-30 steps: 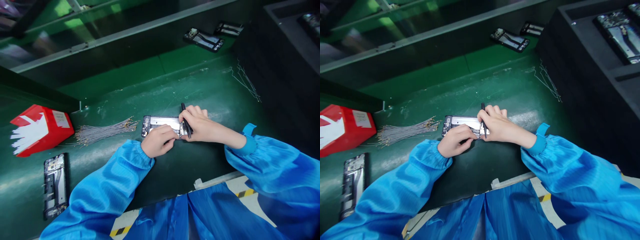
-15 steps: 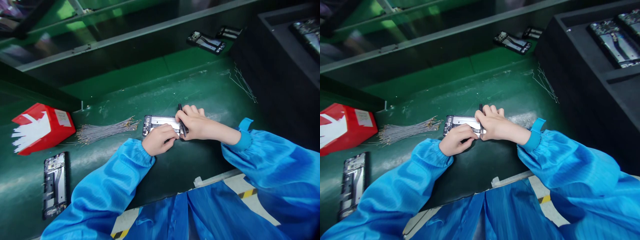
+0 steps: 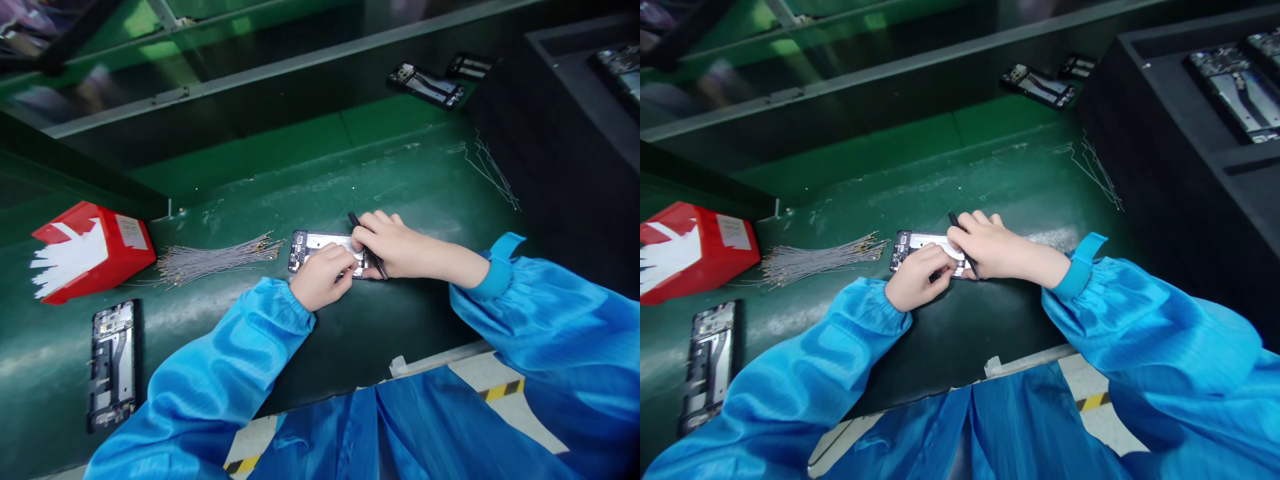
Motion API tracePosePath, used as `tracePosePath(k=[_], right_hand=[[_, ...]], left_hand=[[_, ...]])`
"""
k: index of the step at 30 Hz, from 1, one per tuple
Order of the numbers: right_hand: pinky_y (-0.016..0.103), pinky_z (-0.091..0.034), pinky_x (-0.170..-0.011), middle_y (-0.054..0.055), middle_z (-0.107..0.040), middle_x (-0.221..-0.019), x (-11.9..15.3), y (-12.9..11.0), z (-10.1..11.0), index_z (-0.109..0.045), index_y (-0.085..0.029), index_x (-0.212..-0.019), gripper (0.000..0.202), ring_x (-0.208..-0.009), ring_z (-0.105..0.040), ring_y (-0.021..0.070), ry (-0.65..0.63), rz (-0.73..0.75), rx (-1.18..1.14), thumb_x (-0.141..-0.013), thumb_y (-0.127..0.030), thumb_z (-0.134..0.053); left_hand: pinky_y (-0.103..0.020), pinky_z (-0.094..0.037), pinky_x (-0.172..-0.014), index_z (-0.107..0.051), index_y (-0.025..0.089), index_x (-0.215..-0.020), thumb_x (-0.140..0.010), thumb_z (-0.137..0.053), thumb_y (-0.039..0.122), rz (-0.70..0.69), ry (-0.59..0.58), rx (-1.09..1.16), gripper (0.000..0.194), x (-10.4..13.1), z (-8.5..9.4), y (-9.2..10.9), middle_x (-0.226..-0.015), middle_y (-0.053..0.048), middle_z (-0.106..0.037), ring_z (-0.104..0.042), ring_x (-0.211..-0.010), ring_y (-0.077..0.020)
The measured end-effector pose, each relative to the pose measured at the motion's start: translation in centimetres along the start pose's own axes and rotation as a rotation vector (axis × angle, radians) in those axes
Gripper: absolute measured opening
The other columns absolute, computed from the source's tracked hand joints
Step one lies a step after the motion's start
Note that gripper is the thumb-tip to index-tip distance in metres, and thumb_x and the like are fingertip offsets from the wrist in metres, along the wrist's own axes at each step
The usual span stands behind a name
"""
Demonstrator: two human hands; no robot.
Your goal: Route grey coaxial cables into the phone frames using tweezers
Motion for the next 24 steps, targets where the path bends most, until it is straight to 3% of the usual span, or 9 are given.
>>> tracePosePath(k=[9,20,24], right_hand=[[0.028,-0.022,-0.056,0.012,-0.045,-0.1,-1.0,-1.0,-0.1,-0.044,-0.018,-0.093,0.03,-0.083,-0.039,0.0241,-0.081,0.059,0.159,-0.072,-0.031,-0.06],[0.031,-0.027,-0.06,0.012,-0.042,-0.102,-1.4,-0.1,-0.9,-0.043,-0.02,-0.094,0.038,-0.085,-0.039,0.0268,-0.2,-0.152,0.058,-0.062,-0.025,-0.062],[0.031,-0.029,-0.064,0.01,-0.043,-0.098,-1.0,0.1,-0.3,-0.043,-0.02,-0.091,0.029,-0.085,-0.04,0.0241,-0.121,-0.124,-0.101,-0.069,-0.03,-0.059]], left_hand=[[-0.025,-0.04,-0.065,-0.052,0.016,-0.07,-0.076,-0.041,0.011,0.013,-0.01,0.03,0.013,-0.3,0.1,0.0,-0.07,-0.003,-0.051,-0.045,-0.069,-0.0147],[-0.027,-0.041,-0.069,-0.055,0.016,-0.073,-0.077,-0.041,0.011,-0.095,-0.08,0.082,0.016,0.0,-0.1,0.7,-0.07,-0.003,-0.055,-0.047,-0.07,-0.0146],[-0.028,-0.042,-0.072,-0.056,0.017,-0.076,-0.081,-0.04,0.014,-0.128,-0.061,0.018,0.017,0.3,0.4,1.4,-0.075,-0.004,-0.055,-0.047,-0.075,-0.0153]])
Point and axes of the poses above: each hand's wrist, its own x-axis away from the middle knuckle, its own z-axis out of the back of the hand, y = z × x, the point moved 10 cm from there along -x, towards the middle knuckle
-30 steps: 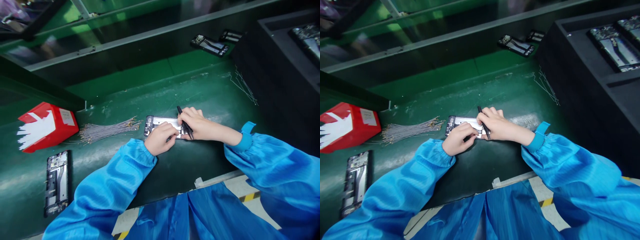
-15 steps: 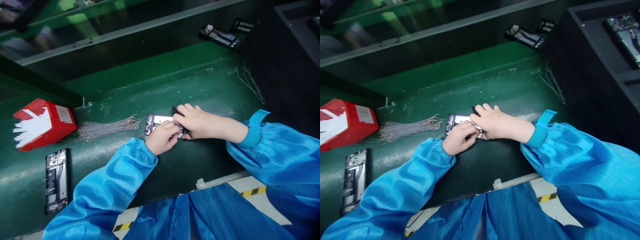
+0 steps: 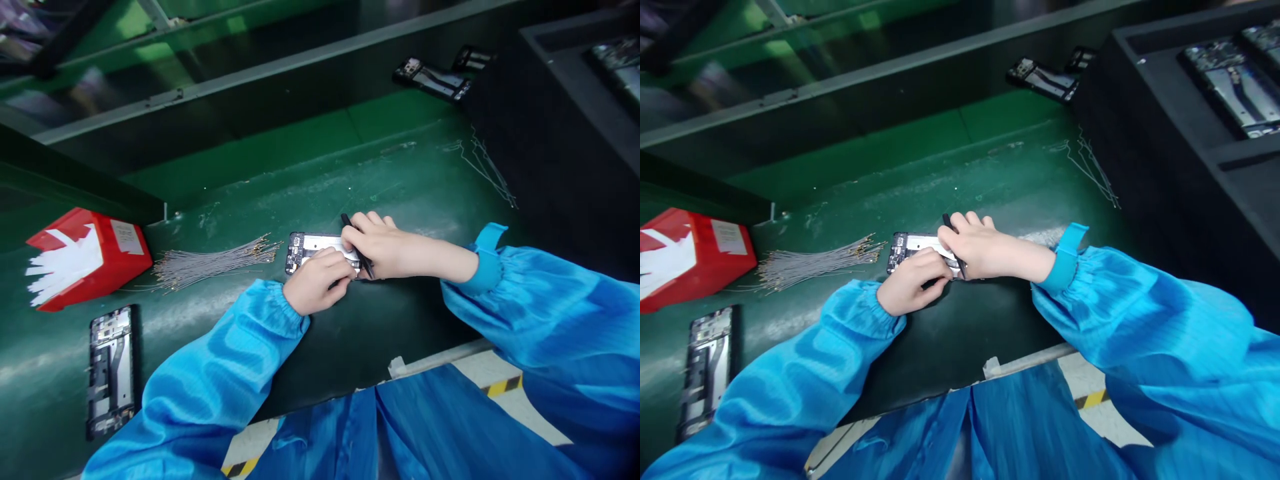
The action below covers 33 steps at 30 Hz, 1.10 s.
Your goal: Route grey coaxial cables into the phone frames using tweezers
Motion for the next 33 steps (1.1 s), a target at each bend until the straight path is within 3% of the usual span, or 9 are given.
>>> tracePosePath(k=[4,7,10,14,17,20,26,29,33], right_hand=[[0.032,-0.031,-0.07,0.009,-0.045,-0.098,1.6,0.2,0.7,-0.042,-0.02,-0.092,0.034,-0.087,-0.04,0.0233,0.18,0.056,-0.135,-0.075,-0.046,-0.055],[0.036,-0.028,-0.074,0.012,-0.045,-0.105,1.9,0.1,0.6,-0.045,-0.019,-0.092,0.041,-0.094,-0.039,0.0277,0.243,0.106,0.057,-0.068,-0.048,-0.061],[0.034,-0.027,-0.075,0.01,-0.048,-0.1,0.0,2.1,1.9,-0.047,-0.02,-0.091,0.037,-0.092,-0.04,0.0256,0.266,0.113,0.147,-0.065,-0.04,-0.063],[0.03,-0.028,-0.072,0.007,-0.05,-0.096,-5.1,8.3,6.8,-0.046,-0.02,-0.091,0.035,-0.089,-0.042,0.0226,0.334,-0.034,0.139,-0.064,-0.035,-0.061],[0.029,-0.029,-0.074,0.006,-0.052,-0.099,-8.8,12.5,10.3,-0.046,-0.02,-0.093,0.035,-0.092,-0.043,0.0219,0.369,-0.133,0.174,-0.065,-0.035,-0.06],[0.029,-0.03,-0.076,0.006,-0.053,-0.105,-10.6,16.4,12.8,-0.046,-0.021,-0.101,0.032,-0.097,-0.043,0.0215,0.409,-0.224,0.218,-0.074,-0.037,-0.054],[0.039,-0.037,-0.074,0.025,-0.046,-0.113,-7.4,27.7,15.3,-0.042,-0.005,-0.117,0.036,-0.101,-0.046,0.0291,0.492,-0.729,0.301,-0.087,-0.025,-0.04],[0.04,-0.043,-0.078,0.015,-0.05,-0.113,-6.0,31.5,15.5,-0.046,-0.011,-0.116,0.034,-0.098,-0.051,0.0231,0.478,-0.883,0.345,-0.087,-0.029,-0.045],[0.041,-0.047,-0.08,0.008,-0.054,-0.112,-6.1,33.2,16.0,-0.05,-0.015,-0.114,0.033,-0.096,-0.054,0.0196,0.45,-0.904,0.412,-0.085,-0.032,-0.051]], left_hand=[[-0.03,-0.042,-0.073,-0.057,0.017,-0.082,-0.082,-0.046,0.017,0.049,0.152,-0.159,0.012,1.5,3.6,-0.4,-0.082,-0.005,-0.056,-0.048,-0.08,-0.0168],[-0.032,-0.042,-0.074,-0.058,0.016,-0.087,-0.082,-0.047,0.018,0.19,0.279,-0.32,0.012,4.0,7.1,-2.9,-0.085,-0.006,-0.055,-0.049,-0.082,-0.0179],[-0.036,-0.042,-0.077,-0.058,0.016,-0.093,-0.083,-0.047,0.024,0.343,0.3,-0.493,0.017,6.7,9.0,-6.2,-0.089,-0.008,-0.054,-0.049,-0.087,-0.0214],[-0.035,-0.043,-0.075,-0.057,0.017,-0.098,-0.084,-0.047,0.03,0.415,0.267,-0.586,0.022,8.1,9.0,-8.6,-0.091,-0.008,-0.056,-0.051,-0.087,-0.0214],[-0.032,-0.043,-0.071,-0.057,0.018,-0.092,-0.084,-0.048,0.031,0.38,0.276,-0.591,0.018,7.7,8.7,-8.3,-0.086,-0.006,-0.059,-0.053,-0.082,-0.0194],[-0.03,-0.043,-0.067,-0.058,0.019,-0.085,-0.084,-0.046,0.029,0.349,0.314,-0.607,0.016,7.6,9.0,-7.5,-0.082,-0.004,-0.059,-0.054,-0.077,-0.0176],[-0.029,-0.041,-0.064,-0.057,0.019,-0.076,-0.085,-0.043,0.021,0.346,0.335,-0.6,0.017,7.6,9.2,-7.2,-0.076,-0.003,-0.058,-0.052,-0.07,-0.0156],[-0.028,-0.042,-0.063,-0.056,0.019,-0.077,-0.085,-0.043,0.021,0.326,0.363,-0.579,0.016,7.6,9.4,-7.0,-0.075,-0.003,-0.058,-0.053,-0.069,-0.0152],[-0.026,-0.045,-0.065,-0.057,0.021,-0.083,-0.086,-0.044,0.023,0.255,0.373,-0.541,0.014,7.8,9.2,-7.0,-0.078,-0.002,-0.06,-0.055,-0.071,-0.0142]])
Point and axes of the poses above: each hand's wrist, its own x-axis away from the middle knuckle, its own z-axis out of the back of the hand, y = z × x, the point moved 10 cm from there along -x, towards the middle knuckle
